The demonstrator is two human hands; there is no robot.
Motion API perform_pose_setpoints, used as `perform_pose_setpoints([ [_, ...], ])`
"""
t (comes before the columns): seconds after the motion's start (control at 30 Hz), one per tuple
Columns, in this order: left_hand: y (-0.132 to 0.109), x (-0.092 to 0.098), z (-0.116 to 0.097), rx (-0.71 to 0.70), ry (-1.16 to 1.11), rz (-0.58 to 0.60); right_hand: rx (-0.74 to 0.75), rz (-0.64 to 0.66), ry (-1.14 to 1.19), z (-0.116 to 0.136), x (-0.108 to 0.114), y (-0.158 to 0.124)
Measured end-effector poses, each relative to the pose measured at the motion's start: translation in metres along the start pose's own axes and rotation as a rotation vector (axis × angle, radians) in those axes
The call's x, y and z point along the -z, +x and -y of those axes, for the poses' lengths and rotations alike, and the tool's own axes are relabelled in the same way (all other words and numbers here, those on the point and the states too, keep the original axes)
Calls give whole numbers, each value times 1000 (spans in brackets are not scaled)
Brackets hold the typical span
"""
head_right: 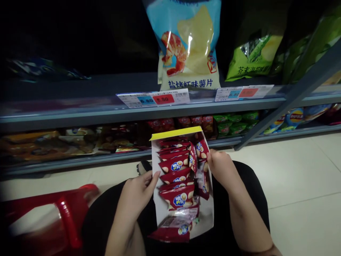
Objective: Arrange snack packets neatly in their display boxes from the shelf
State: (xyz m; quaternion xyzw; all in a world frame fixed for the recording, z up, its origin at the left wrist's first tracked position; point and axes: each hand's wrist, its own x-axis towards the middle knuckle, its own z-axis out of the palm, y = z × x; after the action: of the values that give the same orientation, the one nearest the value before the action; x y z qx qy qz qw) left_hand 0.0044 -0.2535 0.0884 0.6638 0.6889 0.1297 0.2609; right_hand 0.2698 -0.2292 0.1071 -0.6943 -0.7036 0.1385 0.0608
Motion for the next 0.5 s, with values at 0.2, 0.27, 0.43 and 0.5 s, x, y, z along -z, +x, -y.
perform_pose_setpoints([
  [0.2, 3, -8, 4, -15, 214, 226, 49, 110, -62, -4, -4, -3],
  [0.27, 6, -12, 6, 5, 300, 189, 49, 95, -98, 1, -11, 1],
  [0.43, 5, -8, 10, 78, 218, -52, 15, -13, -52, 16, -21, 9],
  [0.5, 3, -5, 11, 108, 206, -106, -40, -16, -27, 19, -22, 11],
])
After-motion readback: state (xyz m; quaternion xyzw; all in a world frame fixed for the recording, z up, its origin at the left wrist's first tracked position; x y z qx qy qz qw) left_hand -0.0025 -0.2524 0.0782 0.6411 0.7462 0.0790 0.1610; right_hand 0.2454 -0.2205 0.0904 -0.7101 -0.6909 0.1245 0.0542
